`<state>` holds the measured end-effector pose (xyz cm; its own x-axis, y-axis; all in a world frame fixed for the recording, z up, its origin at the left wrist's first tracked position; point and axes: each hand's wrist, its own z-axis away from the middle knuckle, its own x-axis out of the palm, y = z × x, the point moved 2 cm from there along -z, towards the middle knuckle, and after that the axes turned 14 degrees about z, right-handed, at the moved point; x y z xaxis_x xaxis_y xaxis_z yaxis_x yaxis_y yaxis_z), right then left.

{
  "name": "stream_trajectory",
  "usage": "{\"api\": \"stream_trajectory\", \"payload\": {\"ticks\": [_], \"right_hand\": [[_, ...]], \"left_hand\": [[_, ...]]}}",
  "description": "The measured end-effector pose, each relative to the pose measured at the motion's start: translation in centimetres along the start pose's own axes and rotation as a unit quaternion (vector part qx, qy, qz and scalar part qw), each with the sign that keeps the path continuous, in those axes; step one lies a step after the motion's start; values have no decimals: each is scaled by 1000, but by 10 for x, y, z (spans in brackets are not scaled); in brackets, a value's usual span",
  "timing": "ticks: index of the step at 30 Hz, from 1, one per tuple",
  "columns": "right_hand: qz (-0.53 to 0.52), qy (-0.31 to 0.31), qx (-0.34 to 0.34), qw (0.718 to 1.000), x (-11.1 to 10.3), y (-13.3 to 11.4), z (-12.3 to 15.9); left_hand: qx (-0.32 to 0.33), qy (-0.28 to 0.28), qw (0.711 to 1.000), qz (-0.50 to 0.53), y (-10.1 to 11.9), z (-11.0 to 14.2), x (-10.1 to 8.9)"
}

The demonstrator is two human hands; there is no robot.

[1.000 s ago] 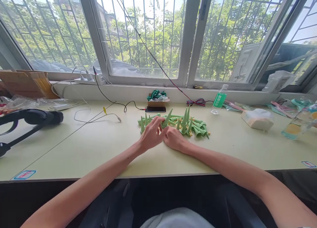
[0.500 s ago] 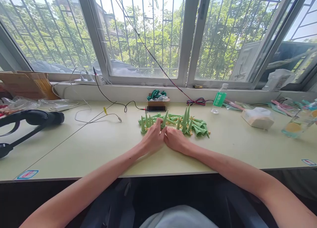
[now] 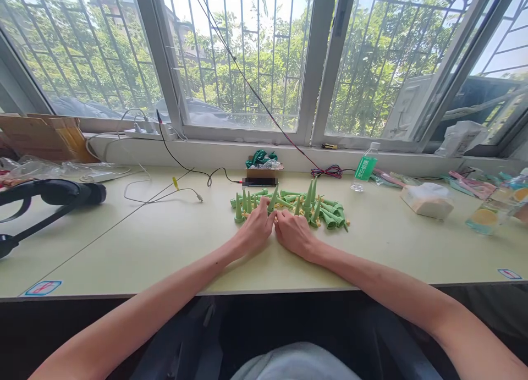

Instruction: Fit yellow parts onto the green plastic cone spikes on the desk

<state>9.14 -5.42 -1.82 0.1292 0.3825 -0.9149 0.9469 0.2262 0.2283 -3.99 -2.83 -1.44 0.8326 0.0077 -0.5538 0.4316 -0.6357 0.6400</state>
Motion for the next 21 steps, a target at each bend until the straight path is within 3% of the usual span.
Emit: {"api": "stream_trajectory", "payload": {"ticks": [6, 14, 21], "right_hand": [[-1, -10, 5, 1000, 1, 0, 0], [-4, -32, 7, 999, 6, 3, -2], [-18, -32, -64, 997, 3, 2, 0]], "left_hand": [[-6, -10, 1000, 22, 0, 0, 1], [-3, 19, 999, 31, 1, -2, 0], [29, 84, 987, 136, 9, -6, -8]]}}
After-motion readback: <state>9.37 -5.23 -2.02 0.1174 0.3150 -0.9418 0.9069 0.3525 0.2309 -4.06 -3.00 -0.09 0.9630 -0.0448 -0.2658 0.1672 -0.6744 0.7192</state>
